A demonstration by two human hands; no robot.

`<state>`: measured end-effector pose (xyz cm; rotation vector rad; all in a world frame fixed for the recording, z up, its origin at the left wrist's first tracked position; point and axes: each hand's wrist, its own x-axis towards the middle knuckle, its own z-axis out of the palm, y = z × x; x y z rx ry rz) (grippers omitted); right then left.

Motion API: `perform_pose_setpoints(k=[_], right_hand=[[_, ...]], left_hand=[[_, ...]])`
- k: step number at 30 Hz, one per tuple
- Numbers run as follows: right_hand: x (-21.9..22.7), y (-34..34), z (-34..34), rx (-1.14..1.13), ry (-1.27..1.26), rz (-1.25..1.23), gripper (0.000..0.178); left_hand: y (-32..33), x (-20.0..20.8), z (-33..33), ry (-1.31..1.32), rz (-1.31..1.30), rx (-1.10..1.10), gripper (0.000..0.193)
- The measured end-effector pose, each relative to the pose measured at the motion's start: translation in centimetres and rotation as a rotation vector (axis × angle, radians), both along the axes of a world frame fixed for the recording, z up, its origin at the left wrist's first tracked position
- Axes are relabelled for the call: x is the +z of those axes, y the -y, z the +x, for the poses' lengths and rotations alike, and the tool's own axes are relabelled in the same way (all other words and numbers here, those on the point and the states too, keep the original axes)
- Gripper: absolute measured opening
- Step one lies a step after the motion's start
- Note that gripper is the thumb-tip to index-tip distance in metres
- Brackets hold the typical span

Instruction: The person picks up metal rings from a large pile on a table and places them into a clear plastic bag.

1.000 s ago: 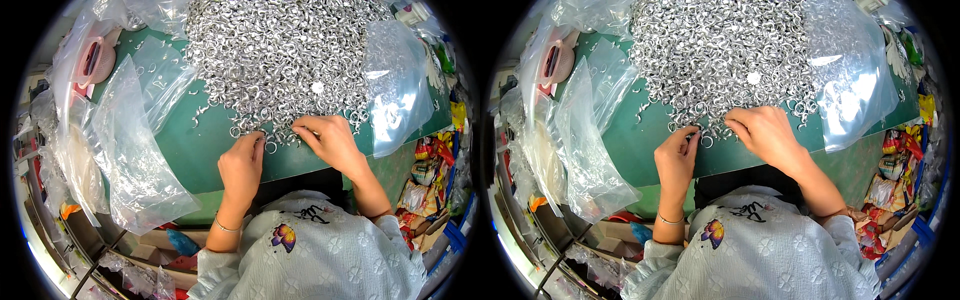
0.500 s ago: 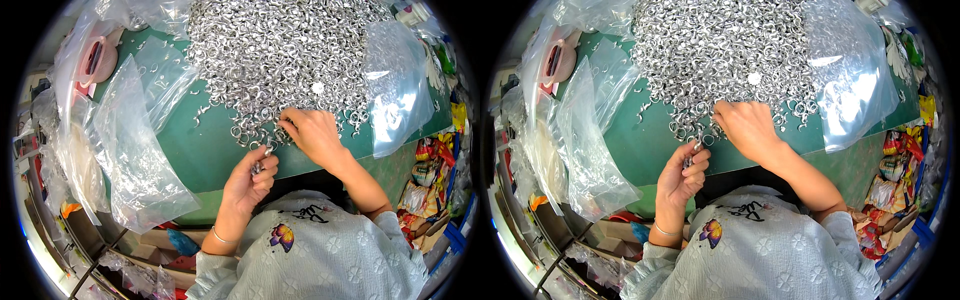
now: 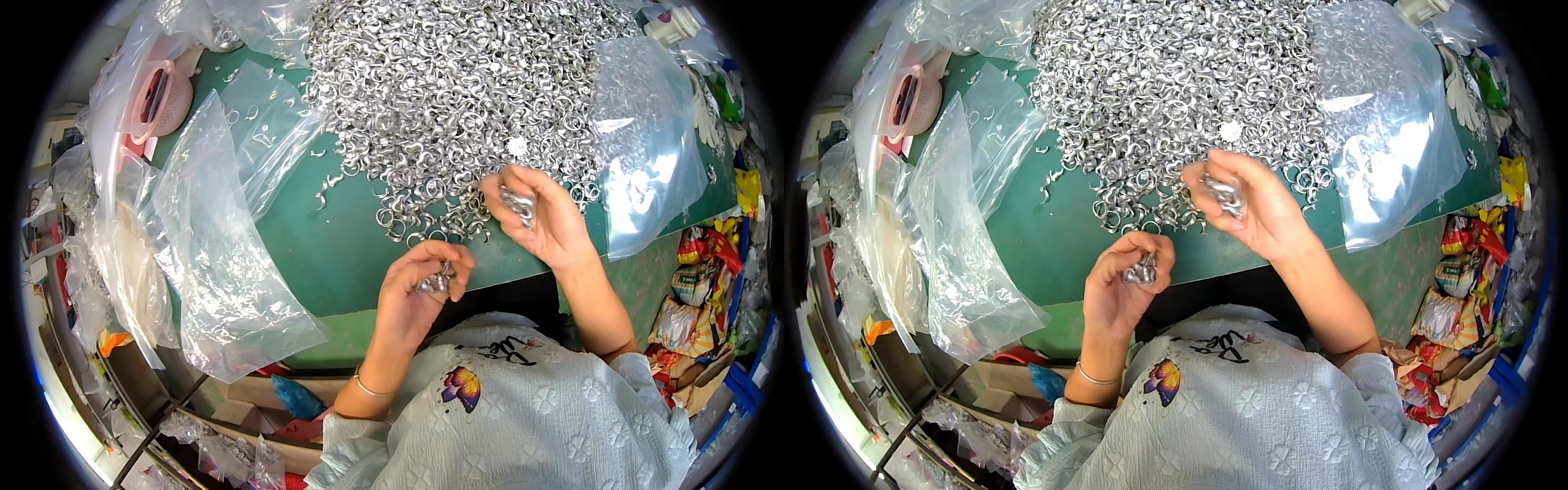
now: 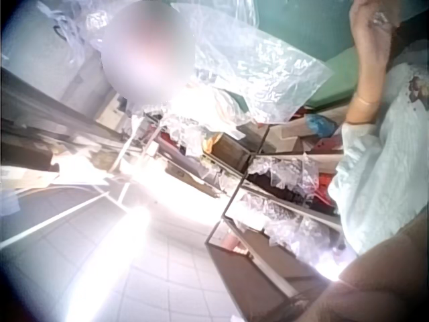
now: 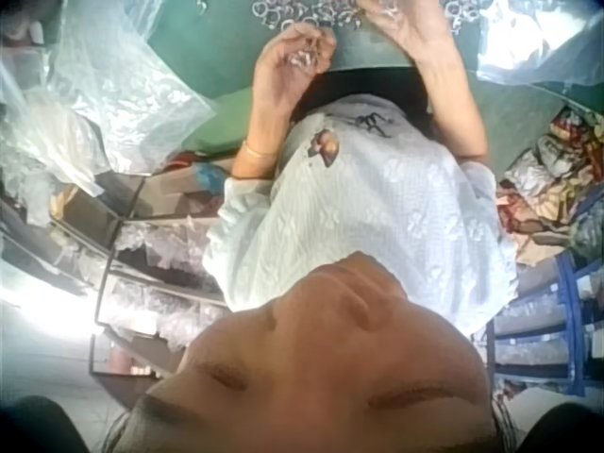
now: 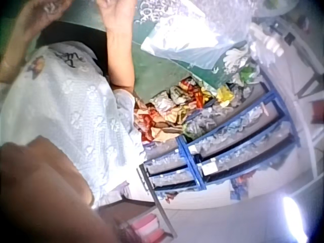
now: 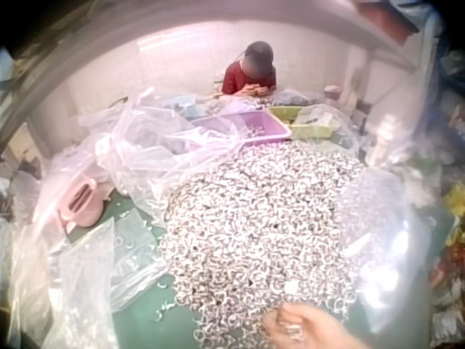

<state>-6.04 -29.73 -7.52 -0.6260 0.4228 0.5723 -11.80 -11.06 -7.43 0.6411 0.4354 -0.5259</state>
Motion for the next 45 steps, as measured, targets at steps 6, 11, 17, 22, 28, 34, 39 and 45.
perform_pose_setpoints(k=[6,11,17,22,28,34,39,45], right_hand=[[1.0,0.5,-0.7,0.083,0.178,-0.221,0.03],[0.6,-0.9,-0.3,0.217,0.809,-1.483,0.015],[-0.1,-1.8,-0.3,0.372,0.994,-1.782,0.013],[0.8,-1.1,0.1,0.313,0.965,-1.686,0.012],[-0.6,-2.0,0.4,0.255,1.082,-1.804,0.017],[-0.2,-2.7,1.2,0.189,1.08,-1.802,0.019],[-1.6,-2.9,2.1,0.164,1.154,-1.821,0.014],[-0.7,-2.5,1.9,0.078,1.023,-1.648,0.01]], left_hand=[[-1.3,-0.4,0.5,0.342,0.822,-0.015,0.016],[-0.1,-0.7,2.4,0.618,1.414,-0.031,0.02],[0.1,-0.6,3.3,0.759,1.623,-0.245,0.015],[-0.5,-0.5,2.9,0.685,1.513,-0.173,0.009],[1.1,-0.4,5.1,0.754,1.63,-0.269,0.03],[1.1,-1.5,7.2,0.727,1.742,-0.166,0.028],[0.8,-0.9,7.2,0.715,1.743,-0.144,0.018],[0.5,-1.0,7.3,0.653,1.602,-0.061,0.013]])
